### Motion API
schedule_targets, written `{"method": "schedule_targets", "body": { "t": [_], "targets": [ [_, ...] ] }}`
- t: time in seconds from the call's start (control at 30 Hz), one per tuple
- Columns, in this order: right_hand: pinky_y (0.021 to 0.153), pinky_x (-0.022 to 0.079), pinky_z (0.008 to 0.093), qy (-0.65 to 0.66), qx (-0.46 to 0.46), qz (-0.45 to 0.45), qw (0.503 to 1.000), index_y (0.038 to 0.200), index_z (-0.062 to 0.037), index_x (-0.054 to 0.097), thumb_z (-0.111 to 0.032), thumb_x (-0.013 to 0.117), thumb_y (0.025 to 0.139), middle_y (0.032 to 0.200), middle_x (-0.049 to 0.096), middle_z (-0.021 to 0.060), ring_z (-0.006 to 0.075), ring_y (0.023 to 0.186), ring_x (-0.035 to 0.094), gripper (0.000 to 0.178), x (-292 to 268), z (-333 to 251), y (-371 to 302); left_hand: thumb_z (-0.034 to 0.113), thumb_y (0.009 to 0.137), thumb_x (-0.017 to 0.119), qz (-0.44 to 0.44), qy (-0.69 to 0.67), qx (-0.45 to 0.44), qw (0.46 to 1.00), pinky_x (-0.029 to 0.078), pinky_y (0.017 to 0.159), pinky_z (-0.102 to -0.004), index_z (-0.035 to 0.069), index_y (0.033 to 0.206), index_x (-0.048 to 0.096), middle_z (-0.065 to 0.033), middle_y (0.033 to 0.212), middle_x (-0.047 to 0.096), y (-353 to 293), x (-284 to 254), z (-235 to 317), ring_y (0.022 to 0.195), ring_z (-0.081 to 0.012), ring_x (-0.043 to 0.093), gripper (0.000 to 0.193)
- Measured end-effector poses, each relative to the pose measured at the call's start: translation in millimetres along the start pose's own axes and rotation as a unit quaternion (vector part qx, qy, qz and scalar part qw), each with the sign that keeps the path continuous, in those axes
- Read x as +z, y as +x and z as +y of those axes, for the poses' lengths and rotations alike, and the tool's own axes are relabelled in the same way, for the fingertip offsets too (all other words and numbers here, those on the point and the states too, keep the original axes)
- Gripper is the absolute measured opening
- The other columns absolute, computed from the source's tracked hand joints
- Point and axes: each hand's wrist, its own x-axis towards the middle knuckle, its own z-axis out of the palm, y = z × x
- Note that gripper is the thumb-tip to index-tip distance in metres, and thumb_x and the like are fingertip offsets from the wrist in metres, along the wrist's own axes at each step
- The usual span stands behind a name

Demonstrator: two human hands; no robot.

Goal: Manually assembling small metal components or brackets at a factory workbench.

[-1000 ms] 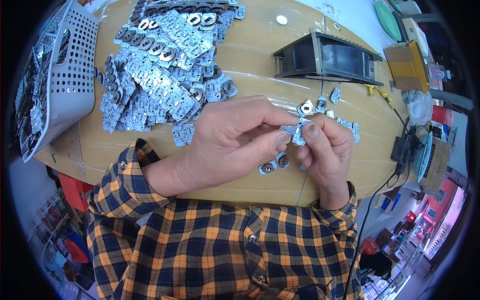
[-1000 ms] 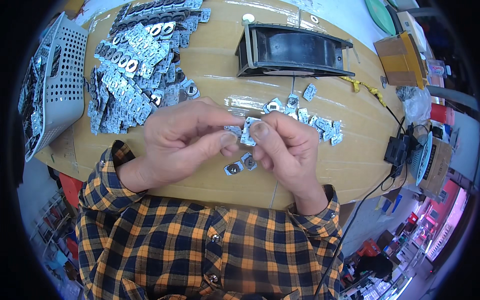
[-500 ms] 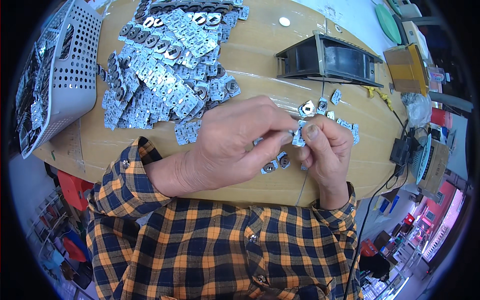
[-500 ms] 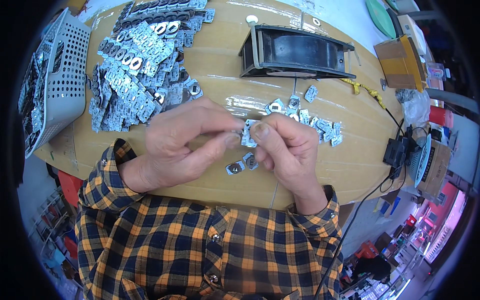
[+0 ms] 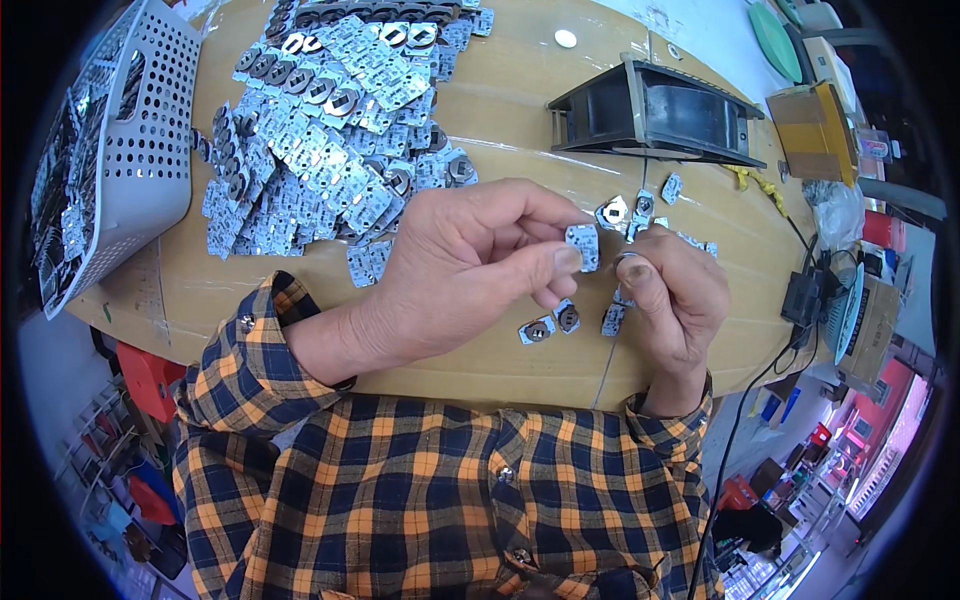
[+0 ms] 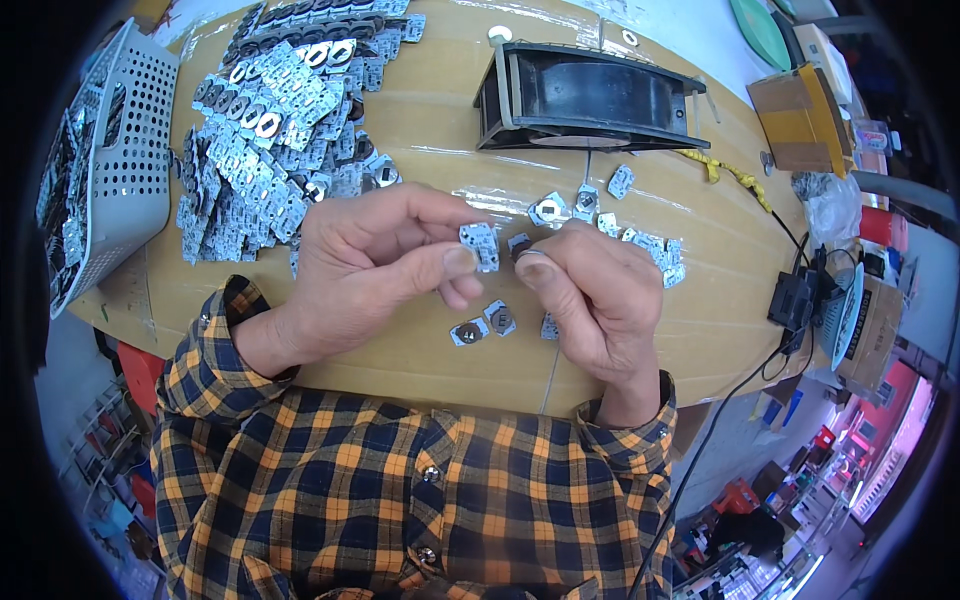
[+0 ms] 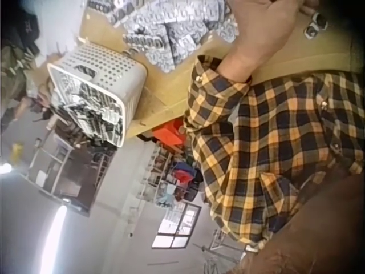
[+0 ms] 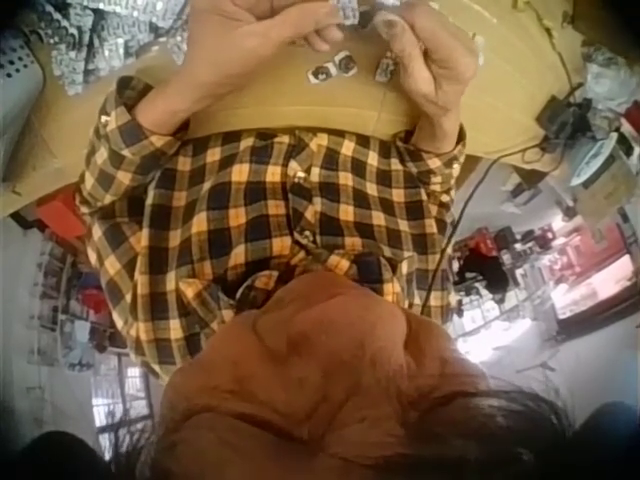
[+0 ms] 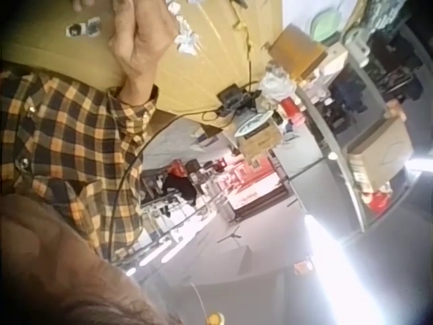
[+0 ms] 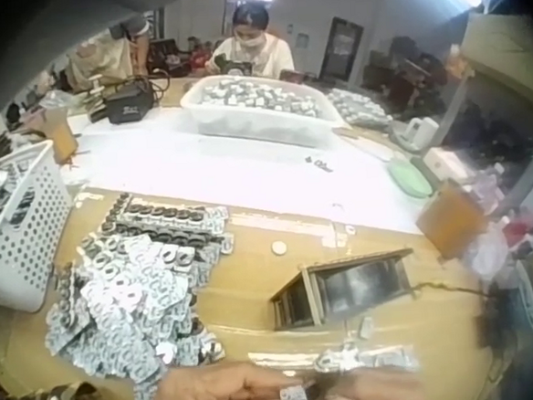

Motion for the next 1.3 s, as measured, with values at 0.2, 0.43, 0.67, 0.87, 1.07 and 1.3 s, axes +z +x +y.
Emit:
{"method": "schedule_targets", "body": {
  "t": [0.2,0.43,0.67,0.87,1.07,1.3],
  "targets": [
    [0.048,0.039,0.0284,0.061,0.013,-0.036,0.997,0.077,0.0009,0.065,-0.006,0.067,0.086,0.061,0.056,0.0067,0.0169,0.051,0.054,0.011,7.0,-1.0,-2.7,-0.003,0.092,0.059,-0.052,0.029,0.007,0.998,0.058,0.068,-0.0224,-0.006,0.113,0.062,-0.0099,0.092,0.068,-2.0,-5.2,-0.5,0.076,-0.0114,0.067,0.021],
    [0.044,0.034,0.0256,0.079,0.024,-0.043,0.996,0.073,0.0013,0.062,-0.015,0.062,0.093,0.057,0.054,0.0041,0.0115,0.046,0.049,0.025,14.5,3.9,-5.9,-0.002,0.091,0.062,-0.08,0.081,0.052,0.992,0.056,0.064,-0.0211,-0.006,0.107,0.064,-0.0094,0.088,0.068,-1.0,-5.3,-6.2,0.074,-0.0095,0.067,0.016],
    [0.041,0.031,0.0172,0.331,0.217,-0.063,0.916,0.081,0.0,0.064,-0.02,0.054,0.1,0.057,0.055,-0.0015,0.0013,0.045,0.044,0.029,9.7,-1.7,-11.5,-0.001,0.091,0.063,-0.103,0.089,0.069,0.988,0.056,0.062,-0.0205,-0.007,0.105,0.063,-0.01,0.085,0.069,-0.8,-4.8,2.8,0.071,-0.0096,0.068,0.016],
    [0.041,0.031,0.017,0.337,0.223,-0.031,0.914,0.083,-0.0001,0.064,-0.021,0.053,0.101,0.057,0.055,-0.0013,0.0013,0.045,0.043,0.029,14.3,1.3,-11.9,0.001,0.09,0.065,-0.069,0.069,0.072,0.993,0.057,0.062,-0.0208,-0.008,0.107,0.062,-0.0102,0.085,0.069,-0.7,-1.5,-4.0,0.072,-0.0104,0.068,0.02],
    [0.04,0.027,0.0188,0.275,0.248,-0.003,0.929,0.075,-0.0027,0.052,-0.027,0.051,0.102,0.053,0.049,0.0001,0.0035,0.042,0.038,0.036,18.9,-11.1,-6.3,0.006,0.076,0.08,0.009,0.31,0.33,0.891,0.052,0.054,-0.021,-0.002,0.098,0.066,-0.0089,0.081,0.069,3.3,-4.1,-5.5,0.064,-0.0131,0.068,0.027],
    [0.043,0.03,0.0175,0.313,0.245,-0.004,0.918,0.084,0.0012,0.062,-0.023,0.052,0.101,0.057,0.055,0.0003,0.0022,0.045,0.042,0.031,13.8,-4.3,-12.3,0.006,0.073,0.082,0.031,0.305,0.321,0.896,0.049,0.05,-0.0216,0.0,0.088,0.066,-0.0082,0.076,0.068,1.1,0.3,-9.1,0.06,-0.013,0.066,0.023]
  ]
}}
